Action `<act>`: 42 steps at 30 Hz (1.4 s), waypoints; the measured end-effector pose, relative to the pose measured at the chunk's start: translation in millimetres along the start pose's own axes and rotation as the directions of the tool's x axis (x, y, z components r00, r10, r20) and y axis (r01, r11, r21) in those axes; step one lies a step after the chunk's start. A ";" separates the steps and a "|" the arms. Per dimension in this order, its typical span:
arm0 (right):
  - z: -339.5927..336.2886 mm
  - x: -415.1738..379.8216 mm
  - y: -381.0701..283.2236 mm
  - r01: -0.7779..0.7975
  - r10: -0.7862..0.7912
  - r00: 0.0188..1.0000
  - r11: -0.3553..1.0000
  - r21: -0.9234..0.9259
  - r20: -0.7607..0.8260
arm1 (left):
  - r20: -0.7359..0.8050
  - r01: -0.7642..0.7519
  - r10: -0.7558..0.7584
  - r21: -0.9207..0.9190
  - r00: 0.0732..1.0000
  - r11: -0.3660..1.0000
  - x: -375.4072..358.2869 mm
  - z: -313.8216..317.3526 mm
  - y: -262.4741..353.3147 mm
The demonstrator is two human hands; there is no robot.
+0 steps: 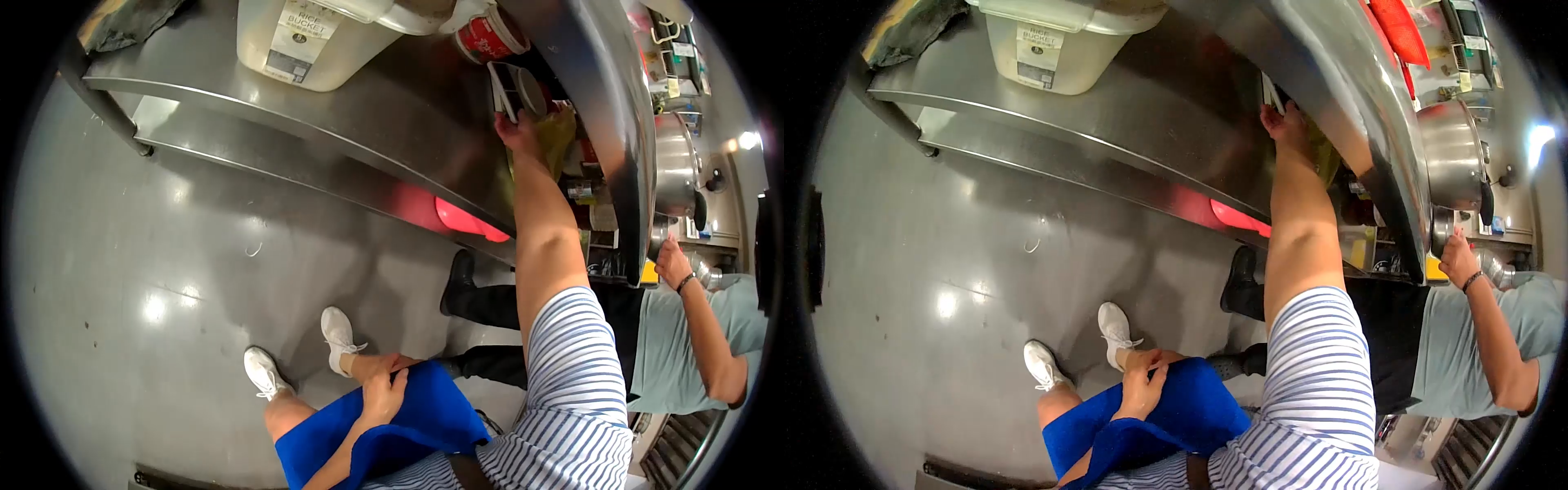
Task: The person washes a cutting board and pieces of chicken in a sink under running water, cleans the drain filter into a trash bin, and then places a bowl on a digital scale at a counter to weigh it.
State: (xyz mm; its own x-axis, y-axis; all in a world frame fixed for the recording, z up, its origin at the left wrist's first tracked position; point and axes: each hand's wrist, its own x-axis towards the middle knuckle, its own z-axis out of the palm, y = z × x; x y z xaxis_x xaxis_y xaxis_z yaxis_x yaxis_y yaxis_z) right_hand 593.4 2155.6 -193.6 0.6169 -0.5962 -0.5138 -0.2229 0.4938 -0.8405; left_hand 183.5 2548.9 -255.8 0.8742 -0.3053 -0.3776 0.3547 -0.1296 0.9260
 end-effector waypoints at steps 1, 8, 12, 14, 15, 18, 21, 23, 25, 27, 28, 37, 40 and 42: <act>3.4 2.6 0.2 0.057 -0.056 0.998 0.997 0.055 -0.022 | 0.017 0.041 -0.041 0.001 0.999 0.999 -1.3 0.4 -4.1; -10.5 -50.5 3.3 0.305 -0.302 0.952 0.948 0.093 -0.050 | 0.131 -0.089 0.070 0.148 0.989 0.985 14.6 -13.0 -16.6; -43.7 -153.7 6.6 0.415 -0.413 0.908 0.910 0.006 -0.073 | 0.108 0.074 -0.073 -0.001 0.991 0.997 9.0 -56.1 -9.8; -58.0 -205.6 -3.1 0.374 -0.376 0.920 0.927 -0.037 -0.107 | 0.092 0.089 -0.083 -0.053 0.992 0.995 -4.7 -96.5 10.7; -66.8 -229.7 -6.1 0.323 -0.328 0.936 0.945 -0.060 -0.128 | 0.083 0.146 -0.144 -0.017 0.986 0.989 -11.5 -122.8 36.9; -105.2 -324.1 -28.4 0.157 -0.172 0.979 0.978 -0.138 -0.106 | 0.092 0.141 -0.155 0.139 0.984 0.980 -35.0 -195.5 87.0; -150.5 -437.4 -37.3 0.076 -0.084 0.995 0.985 -0.158 -0.050 | 0.115 0.077 -0.123 0.343 0.986 0.936 -53.0 -248.1 121.3; -177.3 -507.5 -37.7 0.032 -0.034 0.999 0.995 -0.095 -0.024 | 0.142 0.060 -0.120 0.367 0.983 0.928 -62.4 -268.3 140.3; -194.3 -562.6 -36.4 -0.029 0.029 0.998 1.000 -0.006 -0.054 | 0.195 0.032 -0.114 0.379 0.974 0.925 -63.9 -280.1 158.1; -206.6 -603.0 -34.0 -0.032 0.040 0.997 0.992 0.126 -0.065 | 0.246 0.005 -0.105 0.379 0.964 0.926 -67.3 -271.1 195.4; -207.1 -608.8 -29.8 -0.011 0.025 0.998 0.979 0.204 -0.064 | 0.283 -0.005 -0.101 0.353 0.954 0.936 -60.2 -262.0 212.3; -243.5 -518.0 -108.5 0.434 -0.350 0.900 0.671 0.601 -0.258 | 0.574 -0.206 -0.033 0.346 0.818 0.915 -1.3 -116.6 330.9; -273.9 -471.8 -149.4 0.529 -0.393 0.849 0.647 0.549 -0.354 | 0.581 -0.202 -0.020 0.315 0.814 0.927 25.4 -78.2 360.2; -295.4 -440.7 -170.0 0.620 -0.442 0.777 0.657 0.429 -0.447 | 0.567 -0.207 -0.009 0.316 0.824 0.926 36.0 -59.0 381.0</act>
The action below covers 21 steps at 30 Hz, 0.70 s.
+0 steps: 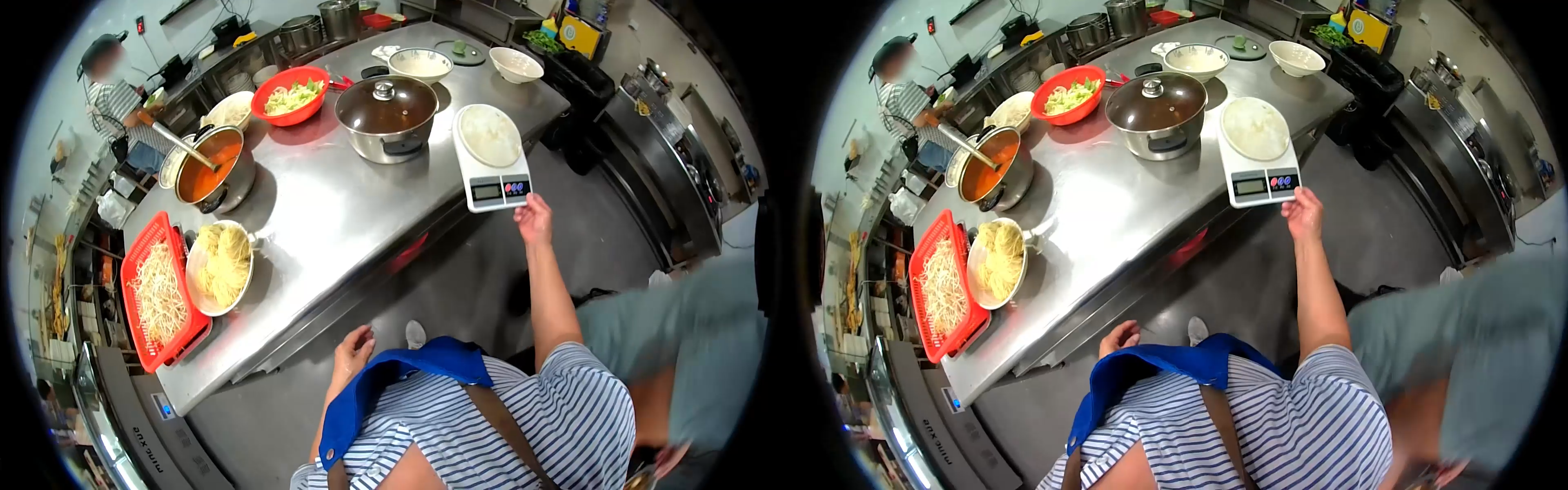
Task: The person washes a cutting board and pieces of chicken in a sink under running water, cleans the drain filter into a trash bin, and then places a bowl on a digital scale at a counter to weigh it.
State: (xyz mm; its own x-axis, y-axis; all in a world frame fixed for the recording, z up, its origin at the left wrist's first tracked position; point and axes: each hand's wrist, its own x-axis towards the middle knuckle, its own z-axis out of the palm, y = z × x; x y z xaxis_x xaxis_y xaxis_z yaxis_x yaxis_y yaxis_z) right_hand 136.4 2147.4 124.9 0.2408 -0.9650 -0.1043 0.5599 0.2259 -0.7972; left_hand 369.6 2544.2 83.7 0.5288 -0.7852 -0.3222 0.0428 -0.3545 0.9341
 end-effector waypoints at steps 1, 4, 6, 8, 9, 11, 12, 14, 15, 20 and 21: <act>3.1 23.8 -1.8 -0.006 0.006 1.000 1.000 -0.002 -0.002 | -0.002 0.007 -0.008 -0.028 1.000 1.000 10.1 1.2 13.4; 2.5 78.1 -4.5 0.013 -0.019 0.993 0.999 -0.052 -0.116 | 0.023 0.050 -0.048 -0.066 0.999 0.997 39.1 -0.8 40.0; 1.4 109.8 1.3 -0.025 0.006 0.981 0.995 -0.096 -0.195 | 0.053 0.079 -0.075 -0.085 0.996 0.993 58.3 -1.1 52.9; 2.7 136.2 3.5 -0.081 0.046 0.958 0.990 -0.113 -0.284 | 0.094 0.074 -0.072 -0.014 0.993 0.997 83.9 -0.3 66.2; 3.7 147.4 5.1 -0.100 0.049 0.941 0.986 -0.136 -0.336 | 0.116 0.114 -0.114 0.004 0.987 0.993 96.9 2.1 77.1; -1.0 170.2 4.0 -0.160 0.092 0.941 0.969 -0.186 -0.327 | 0.165 0.096 -0.099 0.022 0.981 0.995 127.9 9.7 88.9; -3.7 177.4 2.6 -0.224 0.148 0.939 0.947 -0.229 -0.310 | 0.200 0.077 -0.083 0.040 0.976 0.996 143.1 12.5 95.9; -10.0 192.4 -4.2 -0.260 0.163 0.928 0.928 -0.266 -0.336 | 0.275 -0.015 0.015 -0.002 0.961 1.000 176.6 28.1 109.2; -14.4 198.6 -6.8 -0.283 0.174 0.920 0.915 -0.288 -0.350 | 0.325 -0.018 0.024 -0.024 0.945 1.000 190.8 35.0 113.9; -37.0 236.2 -22.4 -0.309 0.178 0.912 0.891 -0.334 -0.369 | 0.520 -0.025 0.013 0.015 0.854 1.000 246.0 74.2 148.1; -42.3 245.2 -25.7 -0.300 0.176 0.921 0.890 -0.344 -0.347 | 0.530 0.014 -0.005 -0.014 0.848 1.000 253.9 83.1 149.3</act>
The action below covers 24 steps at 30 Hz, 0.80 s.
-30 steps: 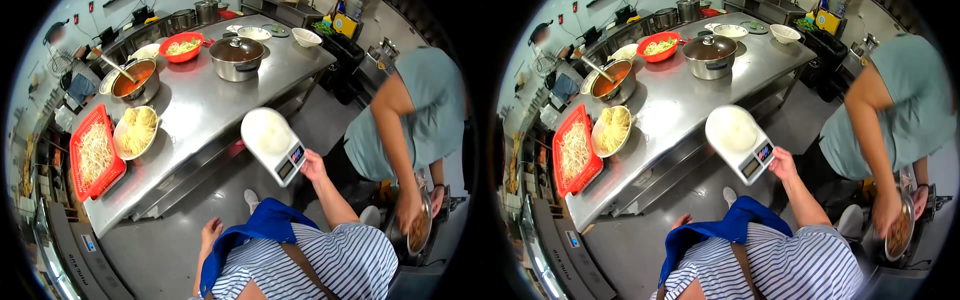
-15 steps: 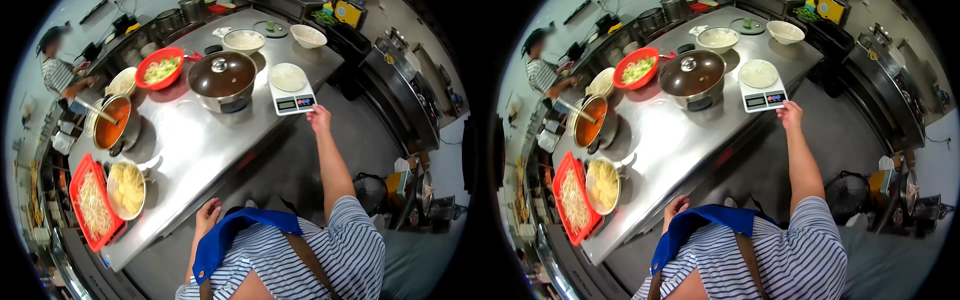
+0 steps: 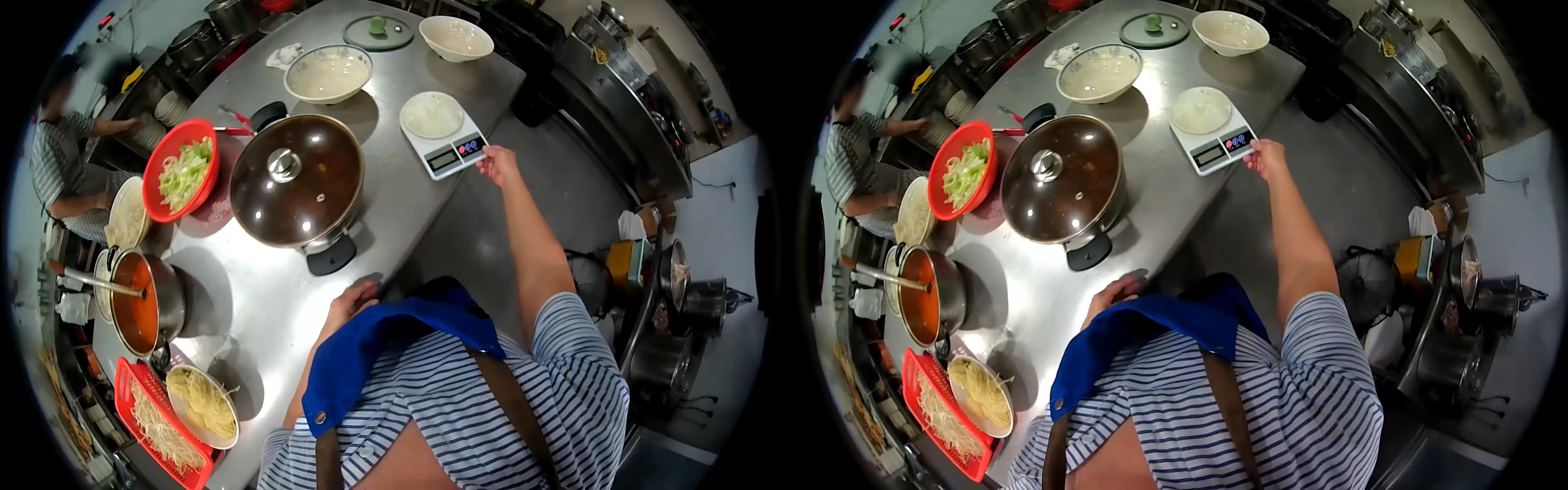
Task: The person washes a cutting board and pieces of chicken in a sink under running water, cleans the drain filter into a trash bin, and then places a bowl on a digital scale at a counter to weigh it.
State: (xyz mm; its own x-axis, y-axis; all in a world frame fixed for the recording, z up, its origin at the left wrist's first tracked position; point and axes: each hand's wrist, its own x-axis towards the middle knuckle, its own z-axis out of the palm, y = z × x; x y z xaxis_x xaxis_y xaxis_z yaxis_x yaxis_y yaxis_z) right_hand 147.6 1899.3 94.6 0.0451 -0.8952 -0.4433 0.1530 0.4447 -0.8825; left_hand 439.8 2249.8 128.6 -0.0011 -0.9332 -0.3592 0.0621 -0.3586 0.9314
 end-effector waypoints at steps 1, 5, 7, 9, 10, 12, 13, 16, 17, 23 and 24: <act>-4.4 10.7 -2.2 -0.016 0.016 1.000 1.000 0.001 -0.012 | 0.012 0.022 -0.022 -0.048 1.000 0.999 10.5 4.8 0.7; -13.8 66.2 -20.8 -0.021 0.022 0.998 1.000 -0.015 0.064 | 0.019 0.084 -0.085 0.031 0.996 0.996 58.9 21.8 9.3; -7.4 94.8 -36.2 0.010 0.004 0.989 0.996 -0.092 0.148 | -0.014 0.060 -0.060 -0.005 0.998 0.998 86.6 37.2 14.6; -5.0 125.7 -48.7 0.013 0.016 0.979 0.990 -0.141 0.202 | -0.136 0.045 -0.045 -0.007 0.990 0.999 115.3 64.0 30.1; -4.8 135.7 -58.6 0.013 0.055 0.971 0.960 -0.280 0.234 | -0.197 0.024 -0.035 -0.057 0.980 0.998 132.2 79.3 29.5; 0.0 151.7 -87.1 0.072 0.095 0.961 0.819 -0.569 0.259 | -0.337 0.023 -0.015 0.017 0.941 1.000 165.2 114.4 52.0; -4.2 161.1 -90.0 0.075 0.122 0.947 0.816 -0.574 0.297 | -0.404 0.042 -0.003 0.087 0.915 0.995 179.0 132.9 69.9; -27.2 185.3 -101.3 0.379 -0.158 0.909 0.698 -0.608 0.385 | -0.505 0.075 0.045 0.215 0.862 0.974 214.8 168.6 96.7; -29.3 196.1 -96.5 0.382 -0.143 0.903 0.697 -0.606 0.405 | -0.526 0.087 0.035 0.205 0.850 0.975 228.4 173.5 102.6; -14.5 166.6 -118.8 0.719 -0.056 0.691 0.153 -0.678 0.720 | -0.589 -0.047 0.277 0.375 0.759 0.926 314.2 176.4 82.1; -9.5 161.5 -125.3 0.724 -0.034 0.677 0.209 -0.657 0.735 | -0.577 -0.013 0.280 0.423 0.768 0.906 323.8 173.7 84.8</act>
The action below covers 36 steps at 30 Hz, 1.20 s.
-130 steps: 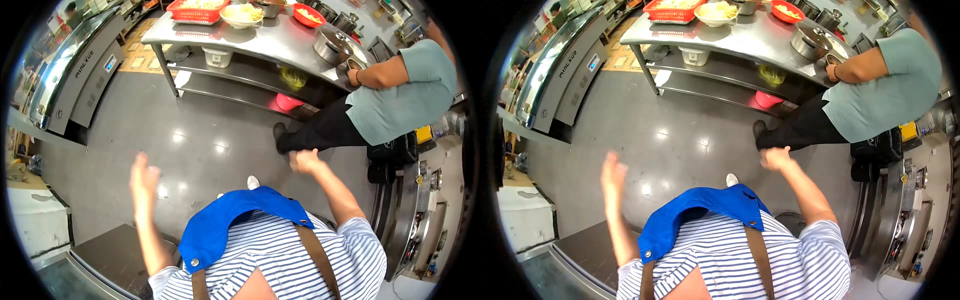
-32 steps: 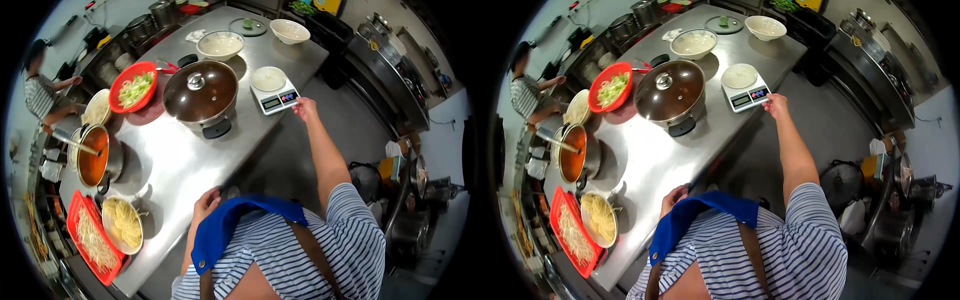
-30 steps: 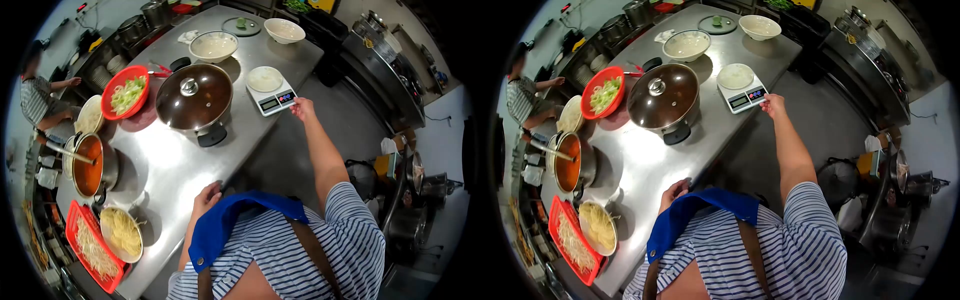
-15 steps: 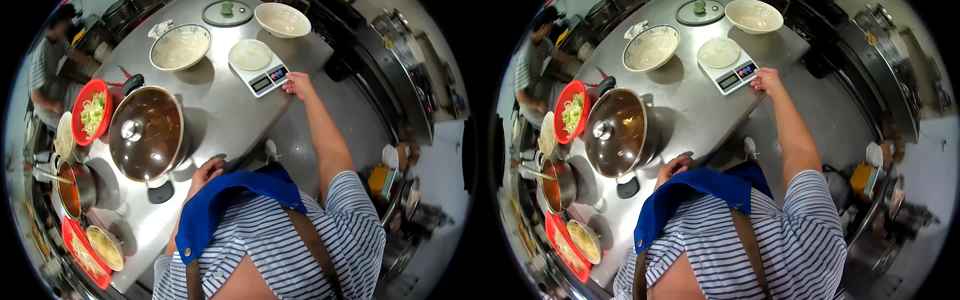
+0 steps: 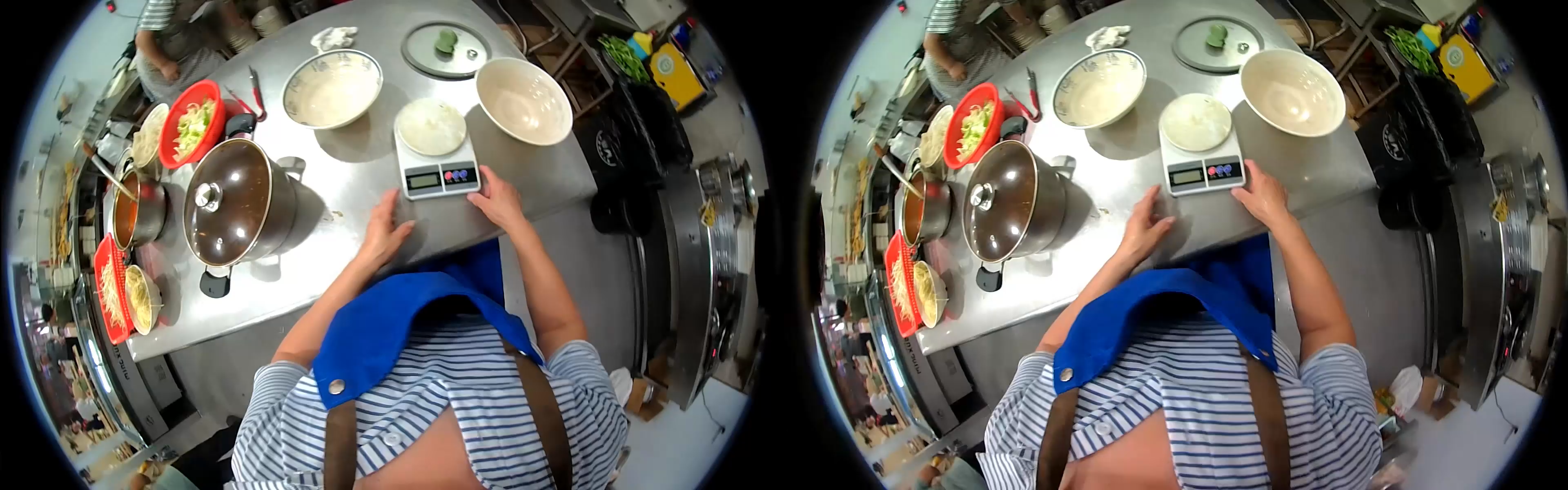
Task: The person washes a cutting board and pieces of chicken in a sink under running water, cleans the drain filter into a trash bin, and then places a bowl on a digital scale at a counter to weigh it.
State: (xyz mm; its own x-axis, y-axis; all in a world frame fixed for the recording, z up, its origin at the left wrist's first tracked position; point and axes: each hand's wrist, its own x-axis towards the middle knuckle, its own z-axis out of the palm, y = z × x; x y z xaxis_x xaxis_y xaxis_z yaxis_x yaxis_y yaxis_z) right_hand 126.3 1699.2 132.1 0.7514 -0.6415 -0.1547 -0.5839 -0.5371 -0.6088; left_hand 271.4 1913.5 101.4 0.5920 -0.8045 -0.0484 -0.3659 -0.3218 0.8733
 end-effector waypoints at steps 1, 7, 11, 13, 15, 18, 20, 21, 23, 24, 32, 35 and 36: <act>1.2 4.2 -3.8 0.016 -0.016 1.000 1.000 0.001 0.002 | 0.016 -0.009 0.008 0.050 1.000 0.999 9.7 5.8 2.0; -8.6 19.4 7.2 0.038 -0.029 0.993 0.996 -0.075 0.115 | -0.098 0.013 -0.023 -0.098 0.995 0.995 15.1 33.9 6.5; -14.9 24.1 18.6 0.143 -0.136 0.972 0.989 -0.022 0.194 | -0.115 0.115 -0.151 -0.273 0.982 0.955 10.2 41.4 13.3; -16.5 33.5 32.2 0.191 -0.189 0.955 0.981 0.015 0.229 | -0.182 0.130 -0.191 -0.305 0.965 0.943 8.0 50.2 12.3; -15.1 33.8 38.6 0.214 -0.221 0.941 0.975 0.056 0.256 | -0.212 0.160 -0.239 -0.333 0.948 0.929 3.0 57.4 15.9; -14.0 34.1 45.8 0.264 -0.258 0.927 0.964 0.017 0.270 | -0.236 0.203 -0.300 -0.362 0.924 0.910 0.0 65.0 34.4; -6.5 33.2 49.0 0.309 -0.310 0.940 0.951 0.031 0.144 | -0.291 0.185 -0.301 -0.366 0.908 0.912 -0.2 68.2 39.7; -4.5 33.2 47.4 0.315 -0.317 0.936 0.948 0.038 0.154 | -0.300 0.192 -0.310 -0.364 0.902 0.911 -0.1 68.1 39.0; -6.8 26.6 46.8 0.254 -0.273 0.954 0.956 0.147 0.124 | -0.276 0.191 -0.295 -0.349 0.915 0.917 -5.5 71.3 43.3; -5.4 26.9 49.8 0.260 -0.279 0.951 0.955 0.146 0.136 | -0.265 0.191 -0.292 -0.351 0.919 0.917 -6.6 72.9 42.7; -0.6 43.5 66.7 0.244 -0.298 0.940 0.927 0.284 0.166 | -0.245 0.232 -0.398 -0.510 0.884 0.829 -25.7 77.2 52.1; -8.1 36.1 56.3 0.386 -0.408 0.909 0.900 0.204 0.081 | -0.298 0.226 -0.420 -0.516 0.857 0.826 -42.4 79.2 54.1; -7.5 34.6 51.1 0.392 -0.417 0.905 0.896 0.210 0.089 | -0.333 0.209 -0.421 -0.519 0.844 0.829 -50.0 80.1 53.0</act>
State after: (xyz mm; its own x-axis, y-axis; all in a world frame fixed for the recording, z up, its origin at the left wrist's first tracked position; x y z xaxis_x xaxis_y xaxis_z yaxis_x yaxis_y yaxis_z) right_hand 120.1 1645.5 101.5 0.9504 -0.3078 0.0449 -0.1636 -0.6173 -0.7695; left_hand 164.9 1896.7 111.3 0.8926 -0.3769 -0.2474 0.1934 -0.1756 0.9653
